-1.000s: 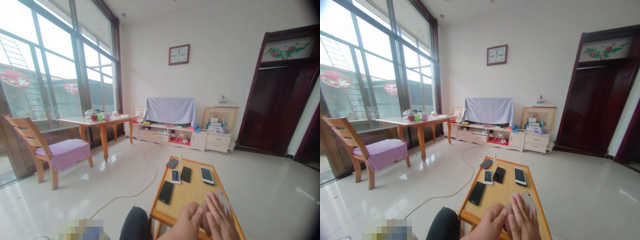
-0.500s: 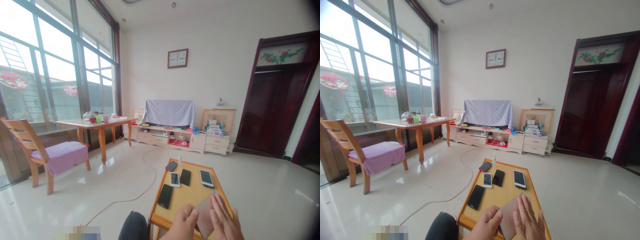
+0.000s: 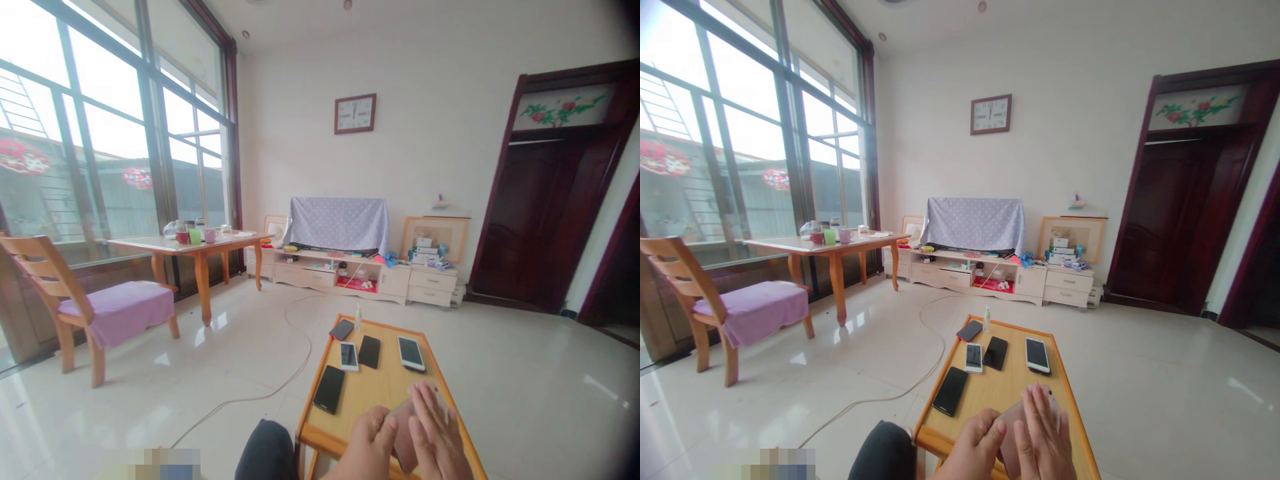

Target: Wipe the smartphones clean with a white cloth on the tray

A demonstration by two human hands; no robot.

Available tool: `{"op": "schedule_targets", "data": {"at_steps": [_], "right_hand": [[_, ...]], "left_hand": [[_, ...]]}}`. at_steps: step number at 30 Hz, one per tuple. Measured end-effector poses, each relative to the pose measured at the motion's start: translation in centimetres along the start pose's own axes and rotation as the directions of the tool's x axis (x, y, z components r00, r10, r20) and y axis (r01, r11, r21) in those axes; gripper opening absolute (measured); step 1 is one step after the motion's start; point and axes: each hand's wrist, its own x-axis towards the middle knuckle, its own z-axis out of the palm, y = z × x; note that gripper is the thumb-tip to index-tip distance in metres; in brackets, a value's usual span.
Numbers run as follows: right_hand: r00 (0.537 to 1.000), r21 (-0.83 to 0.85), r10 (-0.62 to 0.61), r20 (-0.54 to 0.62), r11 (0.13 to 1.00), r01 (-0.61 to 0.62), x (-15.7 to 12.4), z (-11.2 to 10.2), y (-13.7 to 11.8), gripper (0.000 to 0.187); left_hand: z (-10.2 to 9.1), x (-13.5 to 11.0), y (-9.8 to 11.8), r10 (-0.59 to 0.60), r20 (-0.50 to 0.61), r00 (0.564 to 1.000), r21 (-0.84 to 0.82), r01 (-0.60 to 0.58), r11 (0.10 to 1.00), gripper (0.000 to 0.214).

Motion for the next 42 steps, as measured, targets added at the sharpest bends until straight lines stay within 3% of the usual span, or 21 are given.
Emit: {"op": "schedule_targets", "data": {"at_steps": [3, 5, 10, 13, 17, 19, 24, 29, 31, 34, 38, 42], "right_hand": [[0.984, 0.026, -0.144, 0.109, 0.990, 0.142, -0.9, 0.9, -2.0, 0.061], [0.979, 0.023, -0.152, 0.138, 0.988, 0.150, -0.5, 0.8, -2.5, 0.058], [0.995, -0.051, 0.097, 0.020, 0.994, -0.096, 2.2, -1.8, -1.4, 0.054], [0.998, -0.079, -0.017, 0.058, 0.997, 0.022, 2.0, -2.7, -2.8, 0.059], [0.960, -0.036, -0.217, 0.178, 0.973, 0.226, 0.6, -2.4, -5.5, 0.070], [0.963, -0.038, -0.211, 0.166, 0.975, 0.220, 0.9, -2.4, -5.2, 0.066], [0.999, -0.080, -0.020, 0.029, 0.997, 0.022, 3.0, -3.1, -2.9, 0.057], [0.972, 0.011, -0.181, 0.150, 0.983, 0.182, 2.5, -3.5, -4.5, 0.059], [0.980, 0.025, -0.159, 0.119, 0.987, 0.157, 3.0, -3.5, -4.2, 0.057], [1.000, 0.027, -0.031, -0.008, 0.999, 0.031, 4.5, -3.7, -1.8, 0.054], [0.988, 0.050, 0.105, -0.115, 0.994, -0.100, 5.2, -3.7, 1.0, 0.052], [0.991, 0.074, 0.063, -0.114, 0.996, -0.055, 2.9, -2.8, 0.0, 0.054]], "left_hand": [[-0.2, 0.3, -0.1, -0.047, -0.051, 0.998, -0.147, 0.039, 0.988, 0.048], [-0.5, 0.3, -0.1, -0.070, -0.081, 0.994, -0.172, 0.055, 0.984, 0.044], [-1.2, 1.1, 0.2, -0.056, -0.117, 0.992, -0.113, 0.043, 0.993, 0.041], [-1.2, 2.0, 0.2, -0.059, -0.141, 0.988, -0.189, 0.032, 0.981, 0.038], [-1.3, 2.7, -0.1, -0.102, -0.175, 0.979, -0.293, 0.046, 0.955, 0.036], [-1.4, 2.7, -0.3, -0.115, -0.171, 0.978, -0.301, 0.059, 0.952, 0.036], [-1.0, 2.2, -0.4, -0.111, -0.121, 0.987, -0.234, 0.080, 0.969, 0.035], [-0.6, 2.0, 0.2, -0.039, -0.050, 0.998, -0.093, 0.034, 0.995, 0.033], [-0.6, 1.9, 0.2, -0.016, -0.033, 0.999, -0.022, 0.015, 1.000, 0.035], [-0.5, 1.8, -0.1, -0.012, 0.006, 1.000, 0.072, 0.011, 0.997, 0.036], [-0.2, 1.9, -0.6, -0.058, -0.009, 0.998, 0.008, 0.058, 0.998, 0.035], [0.2, 2.3, -1.1, -0.111, -0.057, 0.992, -0.170, 0.100, 0.980, 0.031]]}}
